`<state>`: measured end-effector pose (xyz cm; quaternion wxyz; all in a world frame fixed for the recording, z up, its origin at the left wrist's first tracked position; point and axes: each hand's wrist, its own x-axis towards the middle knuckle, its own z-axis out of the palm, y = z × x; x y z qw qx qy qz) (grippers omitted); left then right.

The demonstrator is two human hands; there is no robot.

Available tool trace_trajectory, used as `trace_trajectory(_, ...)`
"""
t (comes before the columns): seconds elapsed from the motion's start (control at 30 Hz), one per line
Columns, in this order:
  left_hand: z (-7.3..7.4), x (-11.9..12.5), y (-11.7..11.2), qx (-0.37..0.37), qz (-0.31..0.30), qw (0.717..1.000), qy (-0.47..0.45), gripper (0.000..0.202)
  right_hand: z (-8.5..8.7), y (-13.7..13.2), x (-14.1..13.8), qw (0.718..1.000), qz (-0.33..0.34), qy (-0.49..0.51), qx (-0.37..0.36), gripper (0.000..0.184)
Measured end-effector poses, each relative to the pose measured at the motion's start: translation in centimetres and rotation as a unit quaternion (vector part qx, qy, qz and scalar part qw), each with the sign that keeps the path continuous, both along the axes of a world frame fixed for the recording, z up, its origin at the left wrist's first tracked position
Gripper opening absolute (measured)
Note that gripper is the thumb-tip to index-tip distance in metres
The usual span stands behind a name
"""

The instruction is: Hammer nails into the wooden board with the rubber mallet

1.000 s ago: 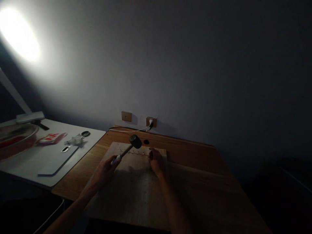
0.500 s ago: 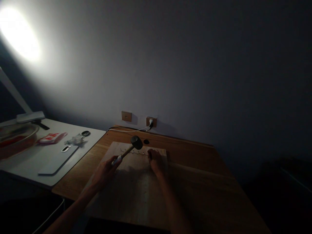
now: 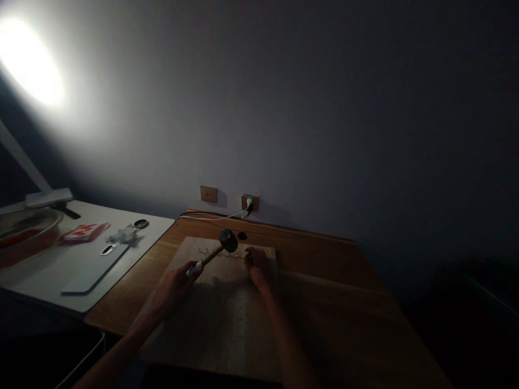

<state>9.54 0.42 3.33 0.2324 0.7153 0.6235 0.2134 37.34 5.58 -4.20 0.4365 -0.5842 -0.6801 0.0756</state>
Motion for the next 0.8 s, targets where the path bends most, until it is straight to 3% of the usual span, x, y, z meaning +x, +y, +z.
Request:
trace_trajectory(0.2,0.2,1.5,0.5,-0.005,-0.038,0.998,-0.054,0.054,-0.5,0.3,0.0,1.000,-0.009,0.019,-0.003,0.032)
trace_trajectory(0.5,1.2,4.7,1.5,0.008,-0.091,0.996,0.022,0.043,0.0,0.3,0.1,0.997,-0.057,0.041,0.012,0.057)
trace_trajectory(0.63,0.7,5.0,1.4,-0.011,-0.089,0.993,0.076,0.040,0.7,0.2,0.0,0.997,-0.056,0.054,0.023,0.072)
trace_trajectory(0.8,0.6,4.7,1.5,-0.002,-0.081,0.993,0.082,0.041,0.6,0.2,-0.3,0.997,-0.050,0.051,0.021,0.076)
